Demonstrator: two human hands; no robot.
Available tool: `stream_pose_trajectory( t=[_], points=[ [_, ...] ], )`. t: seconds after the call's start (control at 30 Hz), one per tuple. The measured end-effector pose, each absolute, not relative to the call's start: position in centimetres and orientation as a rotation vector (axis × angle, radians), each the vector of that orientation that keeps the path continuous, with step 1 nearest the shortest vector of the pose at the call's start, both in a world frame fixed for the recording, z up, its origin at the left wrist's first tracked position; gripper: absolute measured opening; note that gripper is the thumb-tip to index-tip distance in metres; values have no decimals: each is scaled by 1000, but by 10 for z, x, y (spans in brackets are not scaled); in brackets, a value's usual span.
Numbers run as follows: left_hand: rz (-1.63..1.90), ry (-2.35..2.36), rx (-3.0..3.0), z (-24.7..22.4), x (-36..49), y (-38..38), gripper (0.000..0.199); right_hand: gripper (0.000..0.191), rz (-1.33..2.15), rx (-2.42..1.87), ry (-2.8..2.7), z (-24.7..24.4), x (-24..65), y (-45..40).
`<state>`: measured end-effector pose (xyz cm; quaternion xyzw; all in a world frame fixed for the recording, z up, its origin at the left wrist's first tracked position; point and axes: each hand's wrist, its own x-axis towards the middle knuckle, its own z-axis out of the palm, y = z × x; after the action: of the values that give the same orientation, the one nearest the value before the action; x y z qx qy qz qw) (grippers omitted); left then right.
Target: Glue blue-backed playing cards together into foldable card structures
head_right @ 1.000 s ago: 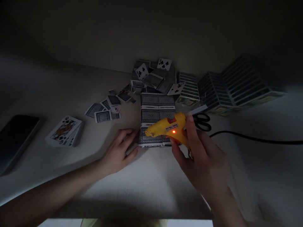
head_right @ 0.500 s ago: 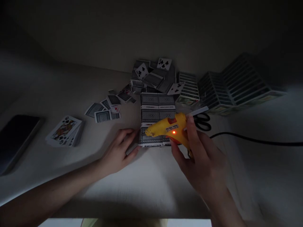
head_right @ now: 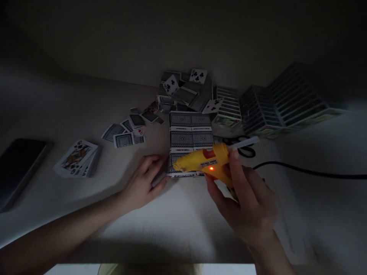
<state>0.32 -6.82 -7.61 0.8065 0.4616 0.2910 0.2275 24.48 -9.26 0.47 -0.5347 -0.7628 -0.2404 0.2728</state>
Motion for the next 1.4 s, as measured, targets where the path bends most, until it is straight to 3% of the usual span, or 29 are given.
stream_pose_trajectory(
  t=[1.4],
  points=[
    [806,1283,2236,-78,3,-68,50,83,-563,-1365,-2163,6,252,-93]
  ],
)
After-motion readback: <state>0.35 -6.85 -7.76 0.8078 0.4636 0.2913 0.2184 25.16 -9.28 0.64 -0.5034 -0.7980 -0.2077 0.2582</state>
